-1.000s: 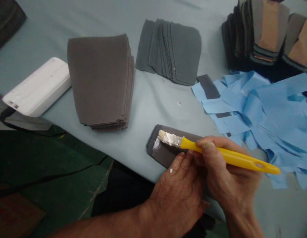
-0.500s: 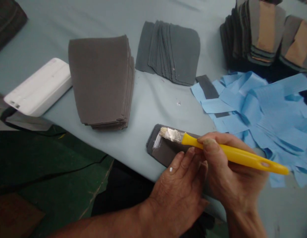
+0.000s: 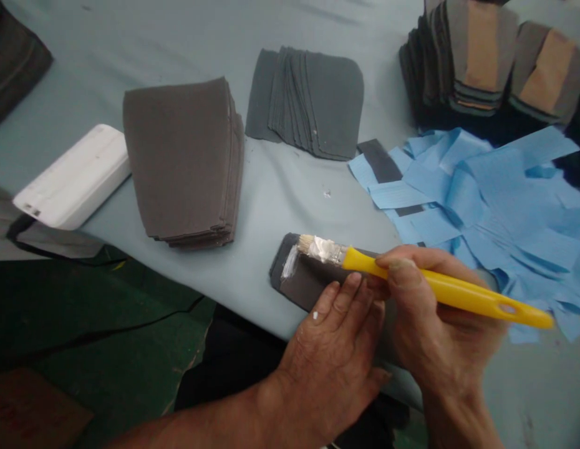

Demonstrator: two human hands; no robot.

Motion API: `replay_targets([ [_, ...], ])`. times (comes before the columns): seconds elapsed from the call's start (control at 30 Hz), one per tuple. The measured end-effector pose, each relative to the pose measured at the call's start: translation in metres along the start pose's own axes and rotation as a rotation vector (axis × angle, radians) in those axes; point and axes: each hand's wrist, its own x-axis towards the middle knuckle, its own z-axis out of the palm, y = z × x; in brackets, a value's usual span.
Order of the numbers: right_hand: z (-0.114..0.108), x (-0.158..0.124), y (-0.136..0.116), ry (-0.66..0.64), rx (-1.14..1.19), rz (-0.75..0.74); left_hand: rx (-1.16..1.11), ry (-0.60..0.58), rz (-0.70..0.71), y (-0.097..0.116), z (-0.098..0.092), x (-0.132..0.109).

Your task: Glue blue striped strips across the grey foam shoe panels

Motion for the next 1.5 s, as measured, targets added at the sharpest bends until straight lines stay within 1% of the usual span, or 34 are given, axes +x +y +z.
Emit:
replay_targets([
  [0.07, -0.005, 0.0, -0.002, 0.093, 0.058, 0.02, 0.01, 0.0, 0.004, -0.001, -0.001, 0.0],
  [0.17, -0.02, 0.002, 0.0, 0.199, 0.098, 0.024, 0.021, 0.019, 0.011, -0.001, -0.004, 0.001],
  [0.27, -0.041, 0.006, 0.007, 0.284, 0.118, 0.016, 0.029, 0.015, 0.003, -0.001, -0.006, 0.003],
  [0.33, -0.058, 0.008, 0.014, 0.348, 0.121, 0.024, 0.04, 0.04, 0.003, -0.002, -0.004, 0.004],
  [0.43, -0.082, 0.005, 0.023, 0.434, 0.098, 0.044, 0.083, 0.082, 0.054, -0.004, -0.001, 0.005],
  [0.6, -0.114, -0.012, 0.039, 0.535, 0.077, 0.058, 0.164, 0.087, 0.112, -0.007, -0.002, 0.007],
  [0.73, -0.13, -0.027, 0.052, 0.565, 0.086, 0.087, 0.199, 0.077, 0.158, -0.01, -0.002, 0.007],
  [0.83, -0.133, -0.035, 0.057, 0.563, 0.078, 0.122, 0.204, 0.07, 0.191, -0.012, -0.002, 0.008],
  [0.97, -0.123, -0.04, 0.054, 0.517, 0.077, 0.145, 0.218, 0.052, 0.205, -0.013, -0.004, 0.01],
  [1.07, -0.113, -0.041, 0.052, 0.433, 0.008, 0.109, 0.236, 0.035, 0.198, -0.012, -0.005, 0.01],
  [1.13, -0.11, -0.04, 0.053, 0.4, -0.065, 0.076, 0.24, 0.024, 0.19, -0.011, -0.006, 0.01],
  [1.27, -0.113, -0.041, 0.054, 0.371, -0.193, 0.034, 0.244, 0.009, 0.181, -0.011, -0.006, 0.009],
  [1.4, -0.118, -0.042, 0.049, 0.328, -0.3, 0.007, 0.24, 0.01, 0.181, -0.011, -0.006, 0.009],
  [1.5, -0.119, -0.044, 0.047, 0.341, -0.321, 0.011, 0.232, 0.015, 0.18, -0.01, -0.006, 0.01],
])
